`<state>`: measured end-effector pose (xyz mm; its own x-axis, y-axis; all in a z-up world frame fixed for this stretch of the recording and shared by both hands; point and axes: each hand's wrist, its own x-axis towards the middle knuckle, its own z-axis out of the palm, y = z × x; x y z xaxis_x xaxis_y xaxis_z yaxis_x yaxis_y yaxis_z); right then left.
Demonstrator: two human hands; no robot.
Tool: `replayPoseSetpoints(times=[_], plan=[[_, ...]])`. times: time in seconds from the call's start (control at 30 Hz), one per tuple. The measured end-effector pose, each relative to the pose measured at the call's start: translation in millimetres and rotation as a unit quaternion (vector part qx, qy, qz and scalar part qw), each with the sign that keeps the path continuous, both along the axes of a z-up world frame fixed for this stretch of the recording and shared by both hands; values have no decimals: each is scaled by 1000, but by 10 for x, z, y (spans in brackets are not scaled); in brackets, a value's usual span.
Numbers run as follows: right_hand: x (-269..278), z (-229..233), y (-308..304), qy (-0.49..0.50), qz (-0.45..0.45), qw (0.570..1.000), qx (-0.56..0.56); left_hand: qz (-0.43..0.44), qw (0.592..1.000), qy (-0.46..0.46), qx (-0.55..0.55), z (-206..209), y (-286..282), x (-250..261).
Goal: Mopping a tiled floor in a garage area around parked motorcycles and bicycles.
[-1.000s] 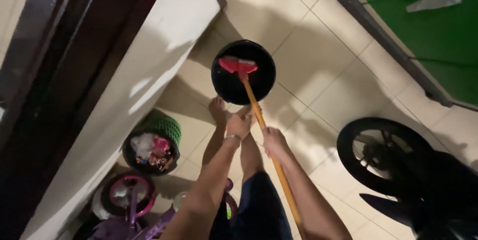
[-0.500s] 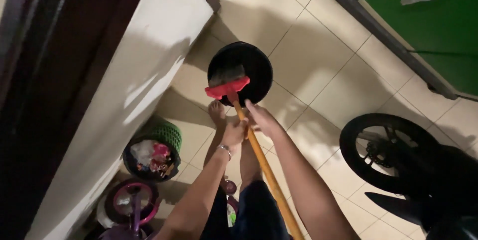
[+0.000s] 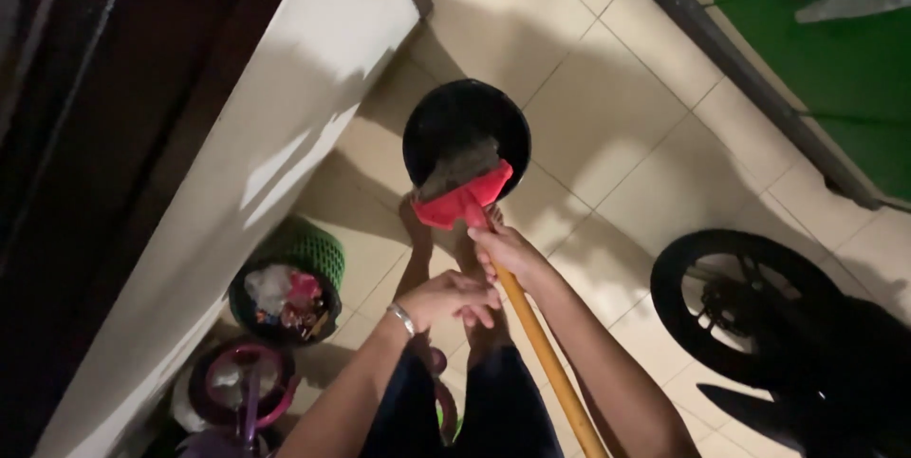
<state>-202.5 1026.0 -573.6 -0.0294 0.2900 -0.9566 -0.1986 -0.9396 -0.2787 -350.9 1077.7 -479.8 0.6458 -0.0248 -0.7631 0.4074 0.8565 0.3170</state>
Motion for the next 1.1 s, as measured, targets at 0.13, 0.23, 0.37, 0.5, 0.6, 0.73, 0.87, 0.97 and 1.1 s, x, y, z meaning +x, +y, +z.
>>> replayPoseSetpoints(times=[0.13, 0.23, 0.37, 0.5, 0.6, 0.73, 0.87, 0.97, 1.1], plan=[[119, -353, -156, 72, -46, 995, -49, -45, 992, 108, 46, -515, 144, -47], [195, -489, -190, 53, -3, 997, -49, -52, 986, 134, 89, -808, 249, -29], [226, -782, -125, -50, 56, 997, -35, -9, 986, 130, 100, -1225, 213, -29], [307, -2063, -409, -83, 87, 993, -12, 25, 984, 154, 83, -1586, 187, -15], [374, -2853, -467, -68, 265, 962, -17, 40, 976, 193, 92, -1954, 92, -33], [383, -2943, -389, -86, 265, 959, -44, 122, 958, 245, 81, -1908, 159, 55], [362, -3029, -491, -155, 607, 776, 81, 153, 902, 369, 165, -1366, 545, 284], [128, -1063, 39, -144, 183, 972, 0, 230, 898, 343, 150, -1131, 344, 453], [207, 494, 114, -165, 260, 951, 21, 317, 890, 285, 164, -829, 151, 496]])
